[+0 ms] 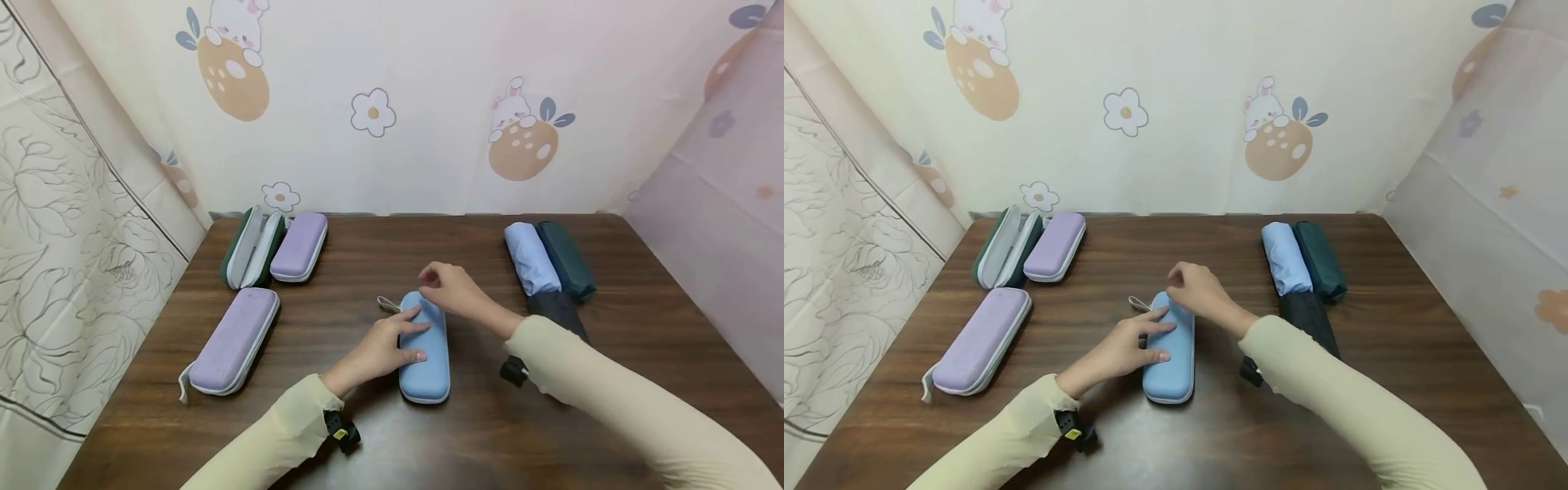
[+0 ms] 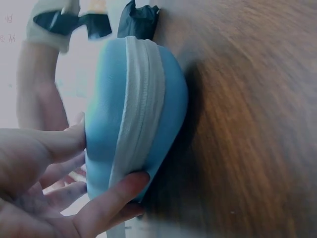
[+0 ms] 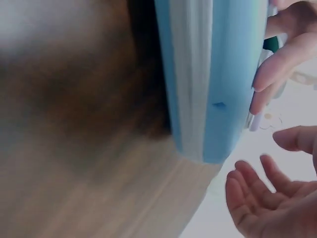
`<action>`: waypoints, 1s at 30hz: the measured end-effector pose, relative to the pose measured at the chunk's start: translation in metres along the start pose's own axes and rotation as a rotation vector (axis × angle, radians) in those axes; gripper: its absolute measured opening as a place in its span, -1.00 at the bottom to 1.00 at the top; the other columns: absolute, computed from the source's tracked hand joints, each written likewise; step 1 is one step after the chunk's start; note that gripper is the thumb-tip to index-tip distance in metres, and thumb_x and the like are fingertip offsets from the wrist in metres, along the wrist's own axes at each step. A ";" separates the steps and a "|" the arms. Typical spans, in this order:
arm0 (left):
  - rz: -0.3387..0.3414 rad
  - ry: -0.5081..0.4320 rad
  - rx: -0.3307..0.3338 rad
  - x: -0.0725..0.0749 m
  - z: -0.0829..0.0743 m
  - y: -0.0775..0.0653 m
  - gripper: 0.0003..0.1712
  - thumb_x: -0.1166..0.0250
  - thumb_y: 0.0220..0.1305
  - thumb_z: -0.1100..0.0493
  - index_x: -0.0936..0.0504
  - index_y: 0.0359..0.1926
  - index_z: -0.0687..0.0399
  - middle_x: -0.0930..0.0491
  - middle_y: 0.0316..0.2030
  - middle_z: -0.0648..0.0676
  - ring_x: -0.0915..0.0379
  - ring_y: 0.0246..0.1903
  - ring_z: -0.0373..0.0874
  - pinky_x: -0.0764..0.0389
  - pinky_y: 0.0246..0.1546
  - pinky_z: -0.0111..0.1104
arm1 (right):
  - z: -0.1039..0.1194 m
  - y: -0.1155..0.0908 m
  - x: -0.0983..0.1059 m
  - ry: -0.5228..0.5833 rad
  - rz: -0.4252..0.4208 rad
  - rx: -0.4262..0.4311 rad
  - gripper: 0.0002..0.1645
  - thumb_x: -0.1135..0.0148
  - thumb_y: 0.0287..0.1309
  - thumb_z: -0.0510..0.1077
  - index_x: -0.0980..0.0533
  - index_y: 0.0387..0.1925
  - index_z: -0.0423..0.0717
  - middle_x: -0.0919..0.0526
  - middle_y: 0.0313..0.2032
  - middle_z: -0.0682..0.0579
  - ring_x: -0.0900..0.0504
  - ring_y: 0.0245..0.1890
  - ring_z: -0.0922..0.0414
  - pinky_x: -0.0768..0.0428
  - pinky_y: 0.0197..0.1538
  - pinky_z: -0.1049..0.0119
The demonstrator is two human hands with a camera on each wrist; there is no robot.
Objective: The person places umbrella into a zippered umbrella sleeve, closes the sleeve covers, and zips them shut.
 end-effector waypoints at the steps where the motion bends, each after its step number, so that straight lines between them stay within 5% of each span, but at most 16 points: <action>1: -0.007 -0.012 0.003 0.000 0.001 -0.001 -0.44 -0.40 0.14 0.17 -0.53 0.18 0.14 -0.19 0.37 0.14 -0.05 0.35 0.09 -0.26 0.23 -0.07 | -0.005 -0.006 0.002 0.031 -0.007 -0.030 -0.62 -0.13 0.22 -0.19 -0.48 0.01 -0.35 -0.59 -0.10 -0.21 -0.56 -0.10 -0.08 -0.55 -0.09 0.08; 8: -0.079 -0.056 0.006 0.002 0.006 -0.008 -0.41 -0.41 0.13 0.16 -0.52 0.20 0.17 -0.22 0.36 0.14 -0.07 0.34 0.08 -0.28 0.22 -0.09 | -0.040 -0.045 -0.007 0.341 0.059 -0.319 -0.52 -0.08 0.29 -0.16 -0.35 0.15 -0.38 -0.51 -0.04 -0.24 -0.54 -0.08 -0.07 -0.54 -0.04 0.10; 14: -0.160 -0.164 0.105 0.000 0.017 -0.016 -0.13 -0.43 0.11 0.09 -0.22 0.33 0.34 -0.27 0.24 0.31 -0.48 -0.02 0.08 -0.57 -0.13 -0.20 | -0.052 -0.075 -0.033 0.635 0.141 -0.477 -0.47 -0.08 0.29 -0.16 -0.30 0.17 -0.45 -0.54 -0.07 -0.25 -0.60 -0.20 0.03 -0.59 -0.07 0.14; 18: -0.143 -0.413 0.234 -0.008 0.032 -0.023 -0.14 -0.34 0.20 0.16 -0.10 0.34 0.48 -0.40 0.06 0.37 -0.55 -0.24 0.01 -0.64 -0.43 -0.23 | -0.054 -0.086 -0.046 0.742 0.163 -0.515 -0.46 -0.08 0.32 -0.14 -0.32 0.15 -0.48 -0.55 -0.13 -0.21 -0.59 -0.25 0.06 -0.60 -0.09 0.11; 22: -0.076 -0.655 0.300 -0.018 0.040 -0.026 -0.33 -0.23 0.30 0.23 -0.21 0.27 0.55 -0.53 -0.09 0.32 -0.57 -0.30 -0.02 -0.65 -0.39 -0.18 | -0.053 -0.091 -0.052 0.788 0.162 -0.533 -0.43 -0.10 0.34 -0.11 -0.30 0.18 -0.48 -0.53 -0.11 -0.22 -0.57 -0.23 0.04 -0.61 -0.11 0.12; 30: -0.062 -0.740 0.302 -0.019 0.038 -0.027 -0.46 -0.19 0.33 0.28 -0.33 0.21 0.55 -0.60 -0.16 0.25 -0.58 -0.31 -0.06 -0.65 -0.34 -0.17 | -0.047 -0.092 -0.054 0.814 0.148 -0.507 -0.45 -0.07 0.36 -0.14 -0.27 0.20 -0.49 -0.53 -0.09 -0.24 -0.58 -0.25 0.04 -0.62 -0.14 0.11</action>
Point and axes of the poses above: each hand's wrist, its own y-axis towards the middle knuckle, its own x-axis out of the back of the hand, z = x × y, the point moved 7 cm from there along y, towards the middle knuckle
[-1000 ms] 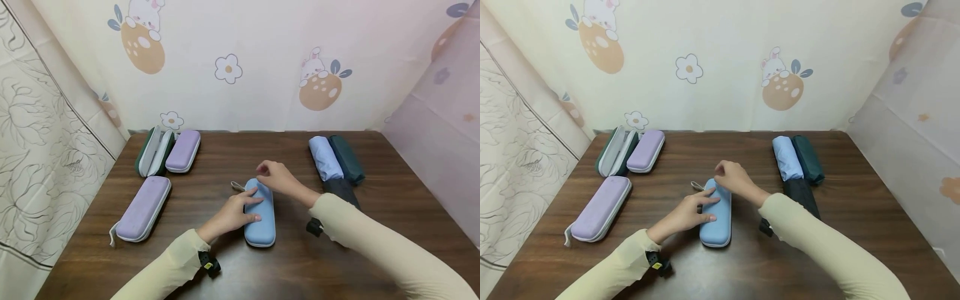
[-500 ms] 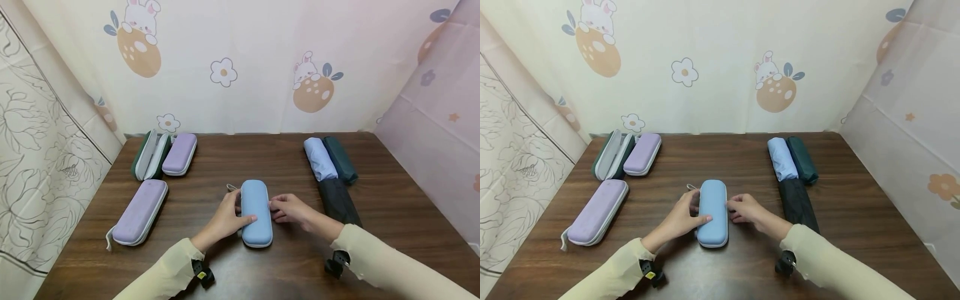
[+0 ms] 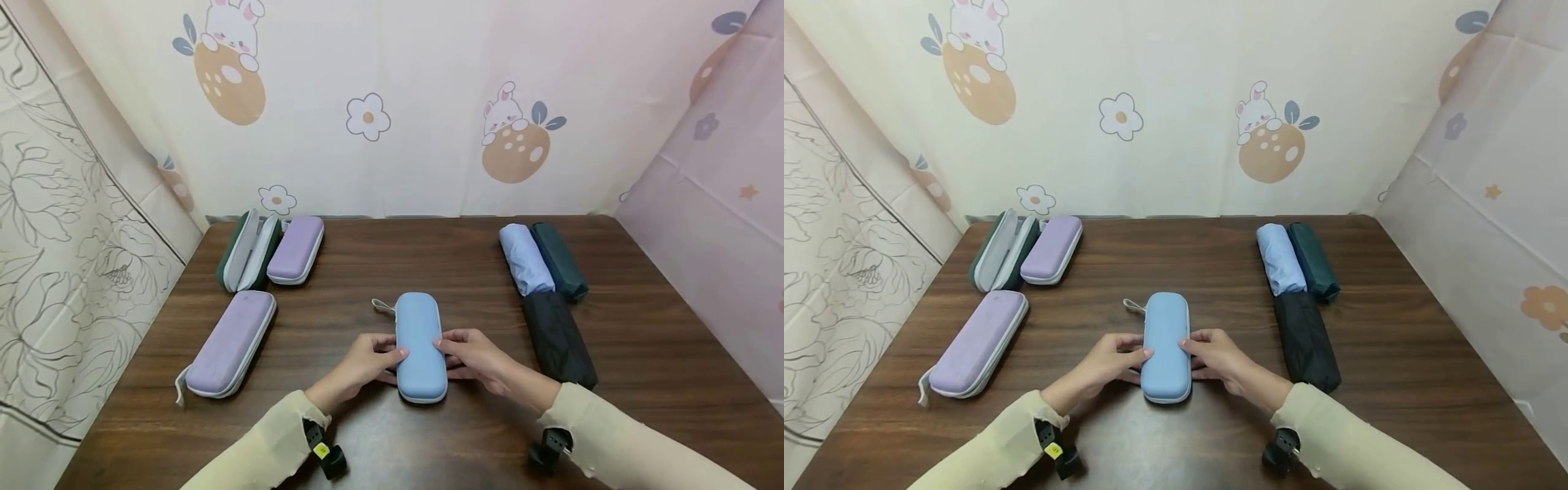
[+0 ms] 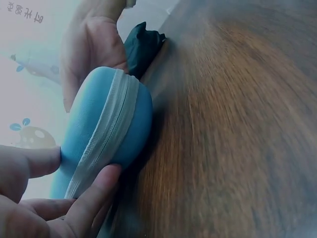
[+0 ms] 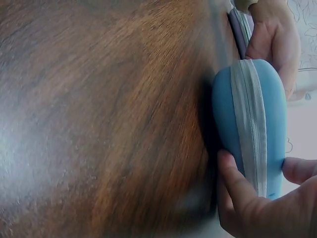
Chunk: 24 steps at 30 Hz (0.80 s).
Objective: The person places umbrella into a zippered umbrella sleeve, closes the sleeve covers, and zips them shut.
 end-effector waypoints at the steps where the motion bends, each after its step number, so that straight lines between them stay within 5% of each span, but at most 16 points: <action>1: 0.000 0.000 -0.002 0.000 -0.001 0.000 -0.47 -0.19 0.33 0.28 -0.33 0.21 0.55 -0.60 -0.17 0.26 -0.58 -0.31 -0.07 -0.65 -0.34 -0.17 | 0.001 0.000 0.000 -0.003 0.004 0.006 -0.44 -0.07 0.37 -0.14 -0.27 0.20 -0.49 -0.53 -0.09 -0.24 -0.57 -0.25 0.05 -0.62 -0.13 0.11; 10: -0.015 0.011 0.000 -0.004 -0.010 0.013 -0.50 -0.20 0.31 0.31 -0.37 0.19 0.54 -0.60 -0.16 0.29 -0.60 -0.31 -0.05 -0.65 -0.35 -0.16 | 0.011 0.001 0.010 -0.033 -0.017 0.014 -0.42 -0.06 0.37 -0.13 -0.24 0.23 -0.48 -0.51 -0.04 -0.25 -0.55 -0.23 0.04 -0.61 -0.12 0.12; 24: -0.079 0.083 0.065 -0.001 -0.059 0.078 -0.53 -0.22 0.31 0.27 -0.42 0.17 0.46 -0.57 -0.11 0.32 -0.61 -0.22 0.05 -0.65 -0.33 -0.21 | 0.063 0.037 0.056 -0.036 -0.071 0.075 -0.40 -0.01 0.40 -0.15 -0.20 0.27 -0.52 -0.53 0.02 -0.32 -0.64 -0.17 0.08 -0.58 -0.04 0.13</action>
Point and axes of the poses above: each hand's wrist, its own y-axis towards the middle knuckle, its own x-axis out of the back of the hand, z = x × y, the point moved 7 cm from there along y, towards the middle knuckle
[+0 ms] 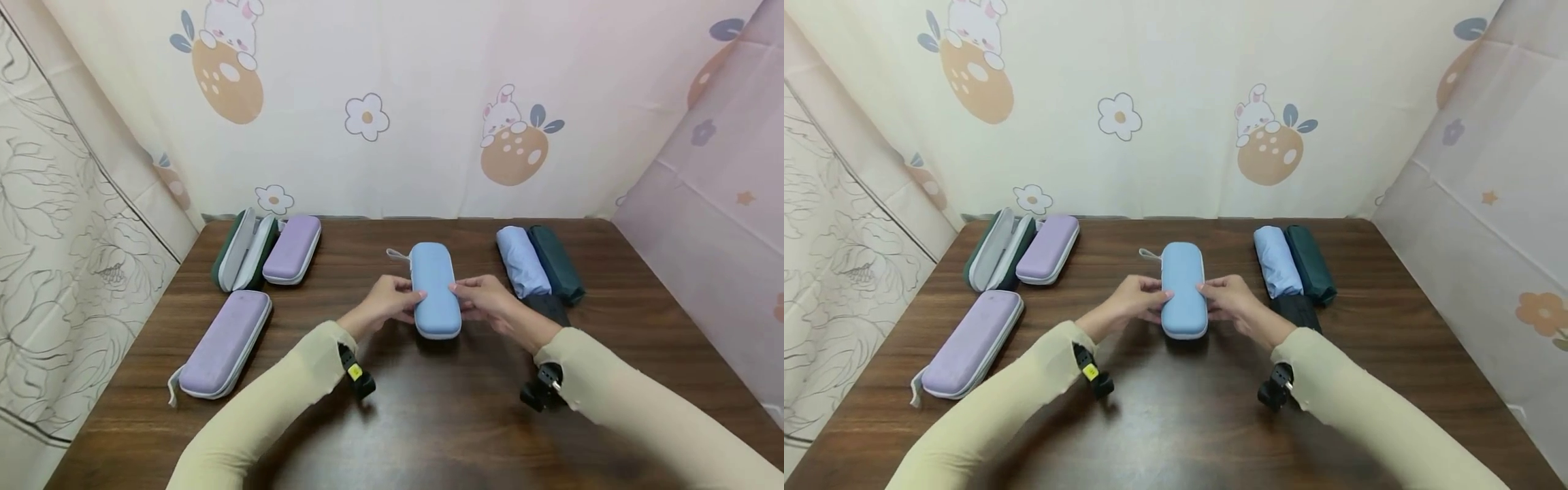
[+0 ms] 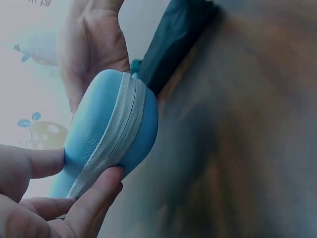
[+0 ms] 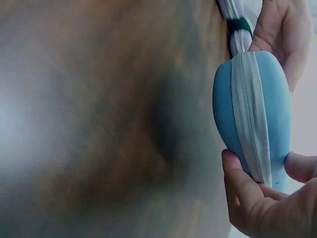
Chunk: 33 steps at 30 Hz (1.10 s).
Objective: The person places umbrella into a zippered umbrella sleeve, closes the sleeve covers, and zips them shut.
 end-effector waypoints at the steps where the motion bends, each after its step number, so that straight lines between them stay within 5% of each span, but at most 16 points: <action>1: -0.007 0.003 0.008 0.001 -0.004 0.005 -0.52 -0.23 0.31 0.27 -0.42 0.17 0.46 -0.57 -0.11 0.33 -0.61 -0.22 0.06 -0.65 -0.33 -0.20 | 0.003 0.004 0.003 0.002 -0.011 0.005 -0.41 -0.01 0.40 -0.15 -0.21 0.27 -0.51 -0.51 0.05 -0.34 -0.63 -0.15 0.06 -0.57 -0.03 0.12; 10: -0.067 -0.021 0.100 0.008 -0.039 0.049 -0.46 -0.22 0.31 0.27 -0.34 0.24 0.41 -0.51 0.01 0.36 -0.56 -0.11 0.12 -0.60 -0.15 -0.13 | 0.039 0.035 0.030 -0.080 -0.193 0.011 -0.43 -0.02 0.39 -0.06 -0.32 0.24 -0.42 -0.44 0.15 -0.32 -0.53 0.04 -0.06 -0.53 0.02 0.18; 17: -0.109 -0.071 0.113 0.007 -0.060 0.080 -0.47 -0.22 0.32 0.24 -0.35 0.25 0.36 -0.51 0.02 0.32 -0.55 -0.10 0.07 -0.51 0.00 -0.08 | 0.060 0.056 0.051 -0.130 -0.309 0.020 -0.44 0.01 0.41 -0.05 -0.33 0.23 -0.41 -0.45 0.15 -0.31 -0.50 0.08 -0.09 -0.46 0.12 0.06; 23: -0.186 -0.117 0.067 0.003 -0.058 0.097 -0.52 -0.25 0.30 0.23 -0.42 0.17 0.40 -0.54 -0.02 0.33 -0.55 -0.08 0.10 -0.52 -0.01 -0.06 | 0.062 0.072 0.060 -0.134 -0.370 0.037 -0.46 0.04 0.42 -0.06 -0.35 0.22 -0.40 -0.45 0.16 -0.28 -0.51 0.04 -0.04 -0.50 0.07 0.13; 33: -0.258 -0.124 0.043 -0.009 -0.031 0.115 -0.54 -0.26 0.30 0.17 -0.50 0.14 0.32 -0.59 -0.06 0.27 -0.57 -0.10 0.06 -0.59 -0.12 -0.13 | 0.040 0.088 0.061 -0.141 -0.386 -0.010 -0.50 0.13 0.43 -0.17 -0.31 0.25 -0.41 -0.37 0.23 -0.27 -0.39 0.16 -0.02 -0.42 0.15 0.16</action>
Point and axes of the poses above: each hand's wrist, its own y-axis towards the middle knuckle, its own x-axis out of the back of the hand, z = x × y, the point moved 7 cm from there along y, towards the middle knuckle
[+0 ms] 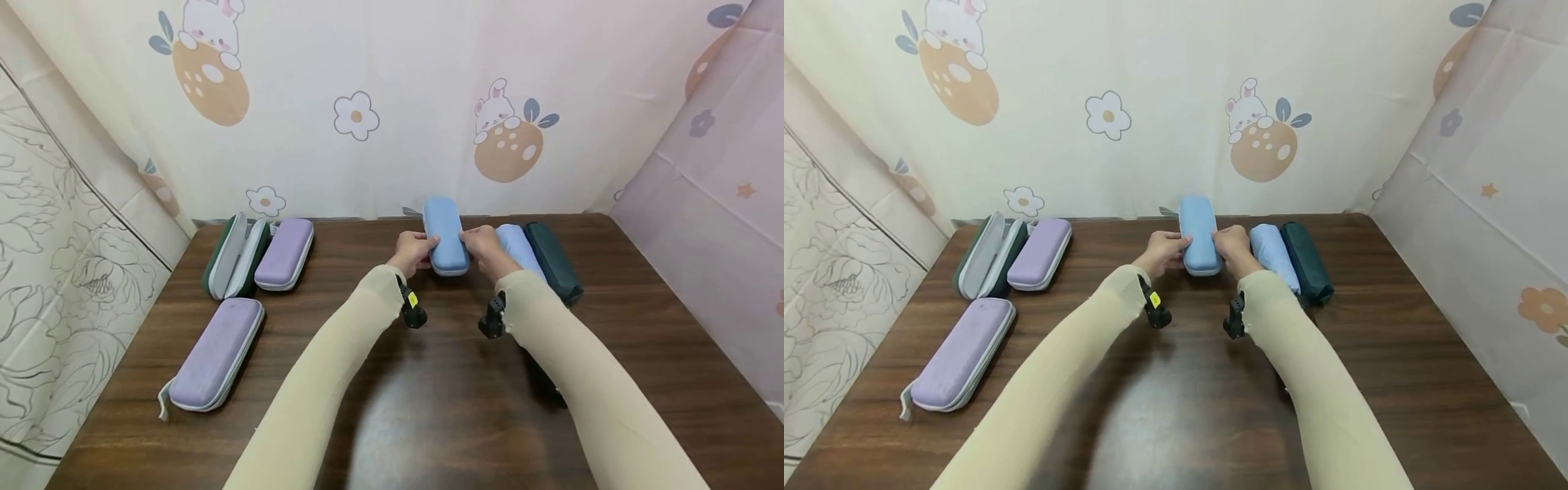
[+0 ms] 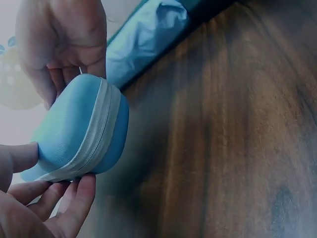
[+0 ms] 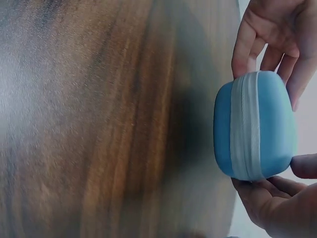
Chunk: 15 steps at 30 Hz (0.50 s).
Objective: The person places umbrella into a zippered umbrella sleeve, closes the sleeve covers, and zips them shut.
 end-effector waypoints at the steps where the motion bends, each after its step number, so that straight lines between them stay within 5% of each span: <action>1: -0.002 0.003 0.000 -0.001 0.002 0.002 -0.54 -0.26 0.30 0.17 -0.50 0.15 0.32 -0.60 -0.06 0.27 -0.57 -0.10 0.05 -0.59 -0.13 -0.13 | -0.001 0.001 0.000 -0.003 -0.004 0.000 -0.51 0.14 0.42 -0.19 -0.31 0.25 -0.42 -0.37 0.23 -0.27 -0.39 0.15 -0.01 -0.41 0.15 0.16; 5: -0.021 0.012 -0.008 -0.003 0.009 0.007 -0.55 -0.26 0.30 0.17 -0.51 0.14 0.32 -0.59 -0.05 0.27 -0.57 -0.09 0.05 -0.61 -0.17 -0.15 | -0.007 0.004 -0.001 -0.034 -0.031 -0.010 -0.66 0.17 0.37 -0.24 -0.47 -0.09 -0.40 -0.46 -0.06 -0.22 -0.44 -0.22 0.04 -0.48 -0.14 0.26; 8: -0.028 0.022 -0.017 -0.004 0.013 0.011 -0.56 -0.26 0.30 0.16 -0.52 0.13 0.32 -0.58 -0.02 0.26 -0.56 -0.07 0.05 -0.61 -0.17 -0.15 | -0.010 0.008 -0.002 -0.051 -0.037 -0.010 -0.70 0.22 0.33 -0.27 -0.45 -0.15 -0.36 -0.39 -0.14 -0.16 -0.34 -0.35 0.07 -0.37 -0.35 0.31; 11: -0.027 0.025 -0.017 -0.005 0.016 0.015 -0.56 -0.26 0.30 0.16 -0.52 0.13 0.32 -0.56 0.00 0.25 -0.54 -0.04 0.06 -0.60 -0.16 -0.14 | -0.013 0.011 -0.005 -0.065 -0.035 -0.010 -0.56 0.25 0.32 -0.30 -0.40 0.11 -0.41 -0.40 0.05 -0.22 -0.38 -0.20 0.04 -0.38 -0.32 0.33; 15: -0.025 0.028 -0.014 -0.005 0.018 0.017 -0.56 -0.25 0.31 0.16 -0.52 0.13 0.34 -0.54 0.02 0.26 -0.52 -0.02 0.08 -0.59 -0.12 -0.12 | -0.016 0.013 -0.007 -0.057 -0.027 -0.018 -0.47 0.28 0.32 -0.31 -0.26 0.28 -0.40 -0.29 0.27 -0.24 -0.32 0.08 -0.02 -0.42 -0.03 0.24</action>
Point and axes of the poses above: each hand's wrist, its own y-axis towards the middle knuckle, its own x-axis out of the back of the hand, z = x × y, the point moved 7 cm from there along y, towards the middle knuckle
